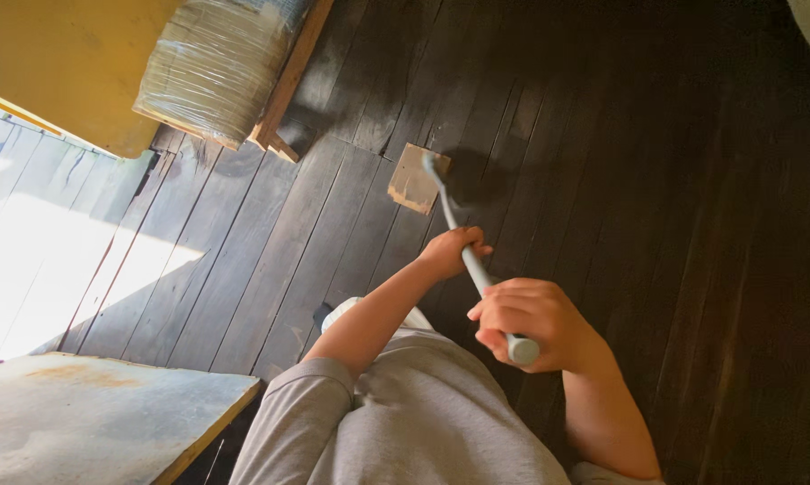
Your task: The person sweeps a dark wooden floor and then a tiled floor using a broom, moving dust and debris across the surface.
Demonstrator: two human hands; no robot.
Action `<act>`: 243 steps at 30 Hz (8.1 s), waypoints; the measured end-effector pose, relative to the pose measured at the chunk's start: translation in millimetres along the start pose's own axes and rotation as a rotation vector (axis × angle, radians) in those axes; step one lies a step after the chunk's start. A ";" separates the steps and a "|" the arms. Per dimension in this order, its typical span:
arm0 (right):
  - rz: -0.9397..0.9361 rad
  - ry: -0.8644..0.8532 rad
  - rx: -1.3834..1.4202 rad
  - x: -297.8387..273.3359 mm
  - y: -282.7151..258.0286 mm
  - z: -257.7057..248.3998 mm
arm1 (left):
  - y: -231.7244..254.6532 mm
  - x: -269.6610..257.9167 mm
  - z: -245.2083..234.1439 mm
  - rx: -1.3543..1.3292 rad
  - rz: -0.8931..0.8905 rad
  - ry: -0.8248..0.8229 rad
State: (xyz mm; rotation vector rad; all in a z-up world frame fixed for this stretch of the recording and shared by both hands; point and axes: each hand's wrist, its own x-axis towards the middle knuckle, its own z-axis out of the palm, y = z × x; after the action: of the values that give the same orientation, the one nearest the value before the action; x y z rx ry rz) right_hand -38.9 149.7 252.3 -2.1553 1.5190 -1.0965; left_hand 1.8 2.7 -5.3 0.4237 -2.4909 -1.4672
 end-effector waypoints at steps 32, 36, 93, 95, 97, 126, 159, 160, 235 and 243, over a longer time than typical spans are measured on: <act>0.030 0.338 0.343 -101.1 0.4 -86.5 | 84.7 -29.2 25.3 0.154 -0.230 -0.074; -0.082 0.269 -0.051 -62.5 -37.9 -72.6 | 78.1 -10.9 67.9 -0.039 -0.034 -0.006; 0.172 0.288 0.654 -12.5 -7.6 232.0 | -114.4 -310.3 -126.5 0.210 -0.704 0.008; 0.227 0.290 0.688 -19.9 1.3 253.4 | -134.5 -323.2 -131.7 0.224 -0.728 0.042; 0.409 0.295 0.772 -25.4 4.1 264.9 | -150.0 -327.4 -136.2 0.391 -0.743 -0.010; 0.269 0.431 0.696 -76.1 -42.0 199.7 | -90.7 -288.4 -78.8 0.202 -0.501 -0.184; 0.511 0.877 0.756 -175.2 41.2 128.4 | -22.9 -136.6 22.8 0.410 -0.436 -0.424; 0.491 0.867 0.761 -173.2 44.6 127.9 | -11.9 -128.5 28.4 0.413 -0.432 -0.427; 0.876 1.894 -0.261 -395.7 116.1 -103.0 | 175.6 99.9 273.6 0.746 0.297 -0.346; 0.855 2.015 -0.323 -410.3 114.9 -122.2 | 194.4 135.0 296.8 0.719 0.368 -0.447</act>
State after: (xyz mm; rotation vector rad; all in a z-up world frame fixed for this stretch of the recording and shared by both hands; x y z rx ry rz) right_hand -268.8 493.3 92.4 0.5577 2.6670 -2.6718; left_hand -248.4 286.1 29.1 -0.2947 -3.1754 -0.5317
